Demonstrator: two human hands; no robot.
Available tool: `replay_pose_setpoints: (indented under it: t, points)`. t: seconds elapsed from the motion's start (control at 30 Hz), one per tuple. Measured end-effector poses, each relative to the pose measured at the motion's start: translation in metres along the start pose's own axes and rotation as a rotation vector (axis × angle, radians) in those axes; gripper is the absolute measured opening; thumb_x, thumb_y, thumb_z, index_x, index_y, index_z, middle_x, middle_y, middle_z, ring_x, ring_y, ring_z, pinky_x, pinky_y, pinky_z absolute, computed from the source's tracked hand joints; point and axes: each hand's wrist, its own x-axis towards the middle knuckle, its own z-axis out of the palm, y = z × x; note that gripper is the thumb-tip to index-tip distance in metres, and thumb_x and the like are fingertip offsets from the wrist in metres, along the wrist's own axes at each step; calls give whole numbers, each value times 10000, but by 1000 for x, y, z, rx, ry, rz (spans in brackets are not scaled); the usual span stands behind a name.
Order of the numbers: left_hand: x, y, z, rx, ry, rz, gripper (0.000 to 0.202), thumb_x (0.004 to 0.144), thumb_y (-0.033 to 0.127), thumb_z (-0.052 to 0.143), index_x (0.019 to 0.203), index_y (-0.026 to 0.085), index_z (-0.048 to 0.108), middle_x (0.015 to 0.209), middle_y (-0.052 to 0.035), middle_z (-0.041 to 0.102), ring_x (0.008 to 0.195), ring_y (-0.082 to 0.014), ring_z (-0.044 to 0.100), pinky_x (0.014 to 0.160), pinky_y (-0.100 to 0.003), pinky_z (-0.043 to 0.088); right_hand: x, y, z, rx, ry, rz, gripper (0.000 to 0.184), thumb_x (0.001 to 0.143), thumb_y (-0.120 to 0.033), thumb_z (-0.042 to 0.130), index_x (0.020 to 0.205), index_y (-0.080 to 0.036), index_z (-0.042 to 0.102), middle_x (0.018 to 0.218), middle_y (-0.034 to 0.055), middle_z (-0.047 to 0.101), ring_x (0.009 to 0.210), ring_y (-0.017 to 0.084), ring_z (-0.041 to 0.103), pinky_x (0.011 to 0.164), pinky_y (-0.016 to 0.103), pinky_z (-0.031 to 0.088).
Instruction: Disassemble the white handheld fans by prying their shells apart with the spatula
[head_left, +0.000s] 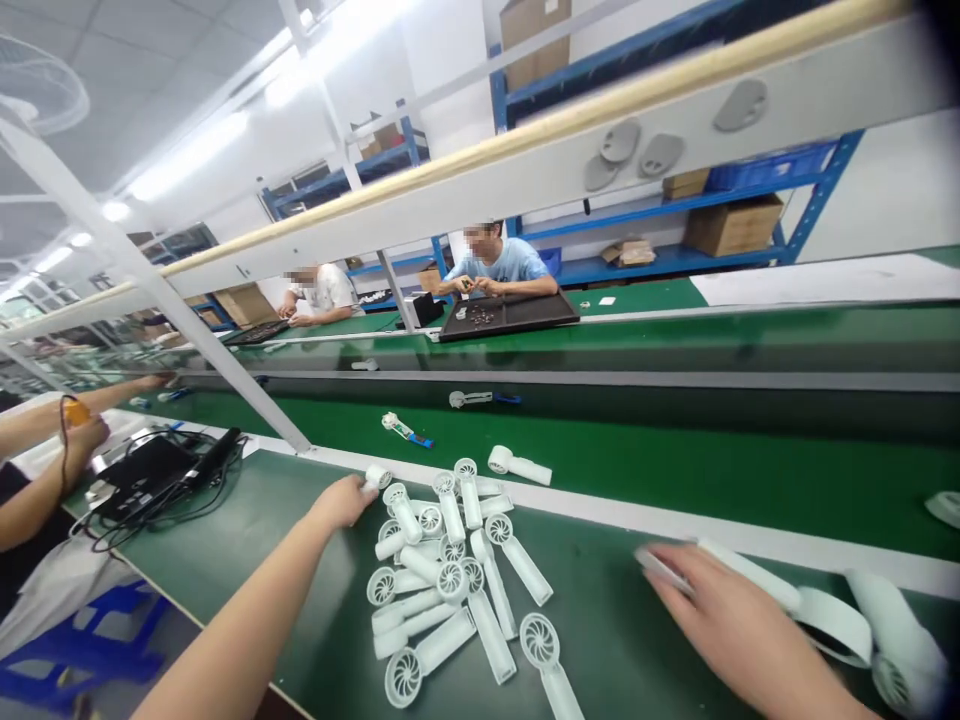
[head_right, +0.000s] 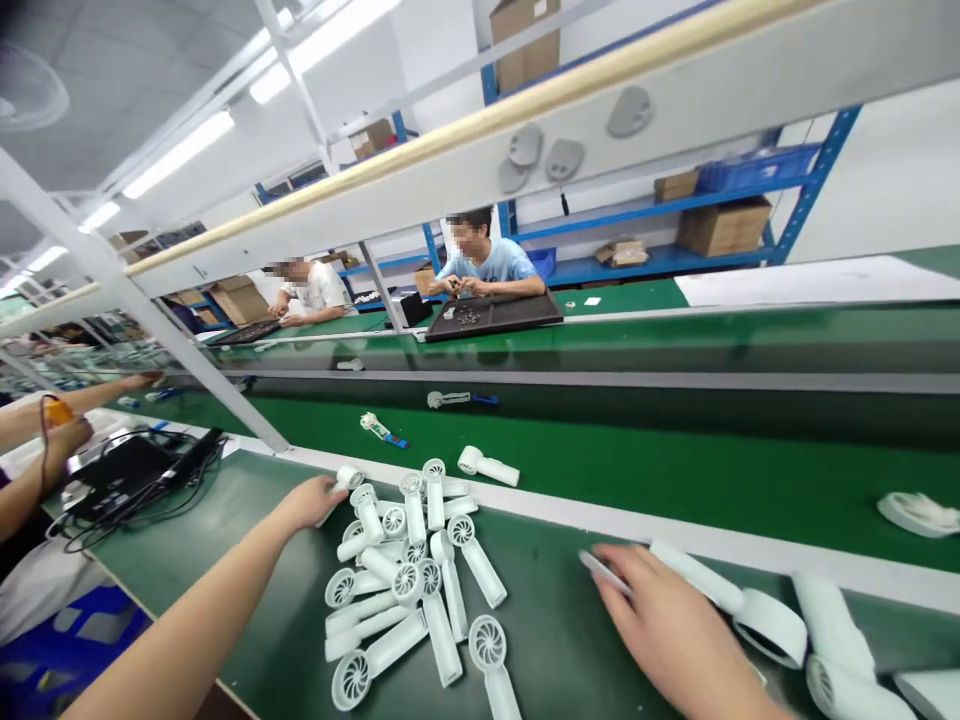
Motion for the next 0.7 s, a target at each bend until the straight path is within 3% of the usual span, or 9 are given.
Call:
replay_pose_setpoints:
  t: [0.1, 0.17, 0.27, 0.33, 0.4, 0.5, 0.6, 0.7]
  points:
    - [-15, -22, 17, -29, -2, -32, 277, 916, 363, 573, 1080, 141, 592, 1045, -60, 627, 919, -185, 619, 829, -398, 515, 80, -65, -4, -55, -163, -15, 422, 935, -335, 424, 1307, -162, 522, 1297, 132, 521, 1069, 263, 577, 925, 403, 458]
    - [-20, -27, 16, -67, 49, -42, 277, 928, 353, 533, 1079, 123, 572, 1015, -85, 637, 923, -210, 625, 835, -399, 497, 120, -98, 5, -65, -199, -32, 449, 921, -374, 500, 1316, -159, 508, 1292, 138, 511, 1050, 250, 579, 911, 395, 464]
    - [-30, -22, 1, -142, 138, -12, 359, 942, 392, 420, 1153, 109, 489, 1049, -154, 634, 974, -280, 625, 800, -379, 476, 156, -125, 23, -61, -293, -44, 391, 902, -411, 585, 1200, -158, 563, 1189, 101, 568, 968, 209, 593, 849, 406, 498]
    - [-46, -7, -10, -191, 159, 46, 433, 939, 482, 349, 1189, 142, 447, 1046, -148, 641, 956, -289, 635, 739, -348, 476, 164, -133, 29, -46, -314, -43, 317, 909, -395, 591, 1112, -152, 592, 1121, 77, 594, 943, 194, 593, 827, 399, 508]
    - [-72, 21, -15, -233, 123, 151, 455, 928, 551, 311, 1174, 194, 448, 982, -103, 662, 879, -266, 653, 678, -315, 469, 162, -134, 26, -19, -276, -26, 290, 920, -393, 574, 1070, -146, 602, 1095, 72, 598, 936, 190, 591, 830, 397, 503]
    - [-122, 84, -9, -223, -35, 401, 388, 933, 535, 301, 1089, 228, 477, 916, -79, 676, 801, -265, 657, 627, -318, 447, 143, -117, 10, 32, -174, 45, 340, 940, -452, 509, 1039, -139, 601, 1050, 74, 607, 911, 189, 588, 813, 378, 480]
    - [-158, 154, 16, -79, -140, 559, 334, 920, 511, 333, 961, 221, 494, 816, -85, 682, 755, -296, 660, 609, -340, 423, 104, -80, -14, 66, -100, 186, 430, 939, -529, 435, 933, -135, 608, 910, 83, 637, 818, 195, 593, 702, 311, 434]
    - [-171, 216, 51, -50, -227, 643, 330, 904, 490, 371, 938, 198, 522, 830, -109, 689, 775, -302, 674, 609, -337, 425, 44, -43, -38, 81, -49, 337, 445, 934, -539, 406, 849, -148, 600, 807, 76, 645, 743, 196, 592, 615, 283, 378]
